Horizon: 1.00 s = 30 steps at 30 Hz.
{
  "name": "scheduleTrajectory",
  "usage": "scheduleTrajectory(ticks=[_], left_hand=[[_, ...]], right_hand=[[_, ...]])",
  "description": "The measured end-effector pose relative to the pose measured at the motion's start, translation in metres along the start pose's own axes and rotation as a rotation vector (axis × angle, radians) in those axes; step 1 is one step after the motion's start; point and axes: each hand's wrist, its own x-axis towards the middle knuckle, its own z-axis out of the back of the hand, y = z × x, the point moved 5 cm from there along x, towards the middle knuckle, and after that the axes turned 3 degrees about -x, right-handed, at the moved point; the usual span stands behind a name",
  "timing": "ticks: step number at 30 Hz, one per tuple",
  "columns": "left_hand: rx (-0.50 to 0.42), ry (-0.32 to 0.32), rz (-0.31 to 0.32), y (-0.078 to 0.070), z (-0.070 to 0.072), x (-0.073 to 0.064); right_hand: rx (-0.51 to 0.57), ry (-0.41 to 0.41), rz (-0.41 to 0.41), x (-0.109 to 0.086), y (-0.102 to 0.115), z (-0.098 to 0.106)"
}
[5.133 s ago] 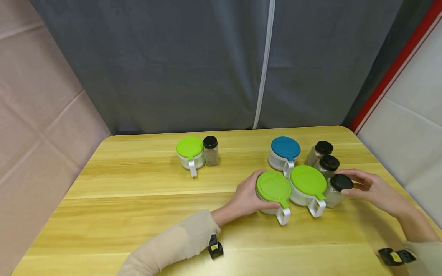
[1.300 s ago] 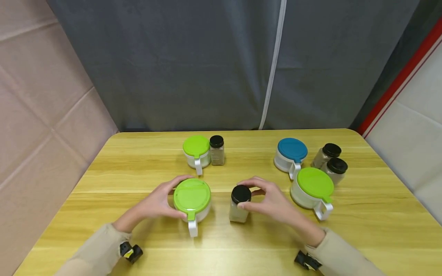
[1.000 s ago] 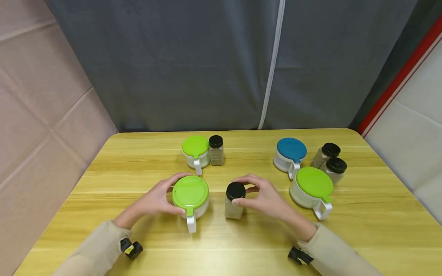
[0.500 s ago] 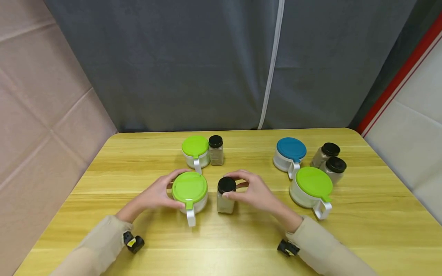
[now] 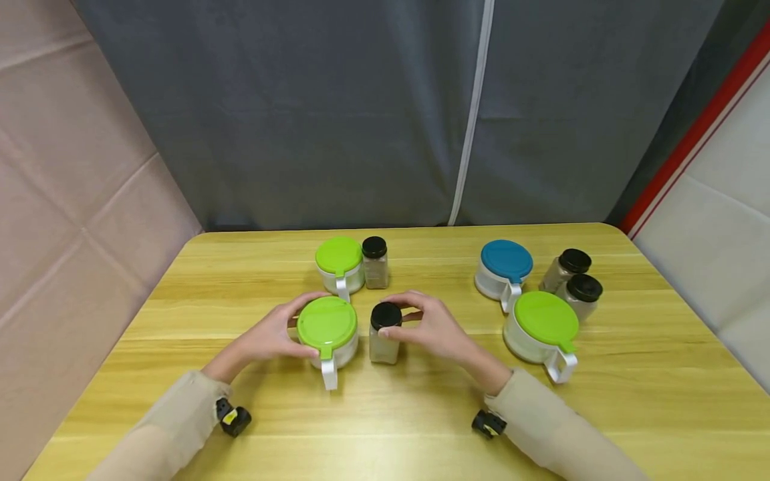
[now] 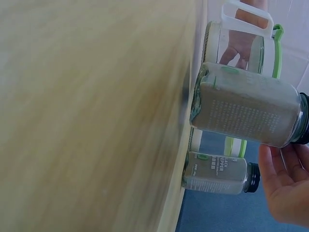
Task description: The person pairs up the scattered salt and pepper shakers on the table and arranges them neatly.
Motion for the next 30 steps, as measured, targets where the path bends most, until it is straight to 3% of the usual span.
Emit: scheduleTrajectory(ticks=[6, 19, 26, 30], left_hand=[[-0.001, -0.007, 0.008, 0.003, 0.002, 0.002], [-0.002, -0.001, 0.012, 0.009, 0.004, 0.002], [-0.004, 0.000, 0.019, 0.012, 0.003, 0.004], [-0.006, -0.005, 0.027, 0.014, 0.003, 0.004]], right_hand=[[0.012, 0.012, 0.004, 0.002, 0.014, -0.003], [0.031, 0.034, -0.004, 0.009, 0.013, -0.011], [0.017, 0.035, 0.032, 0.021, -0.019, -0.021], [0.031, 0.039, 0.024, 0.023, -0.022, -0.023]])
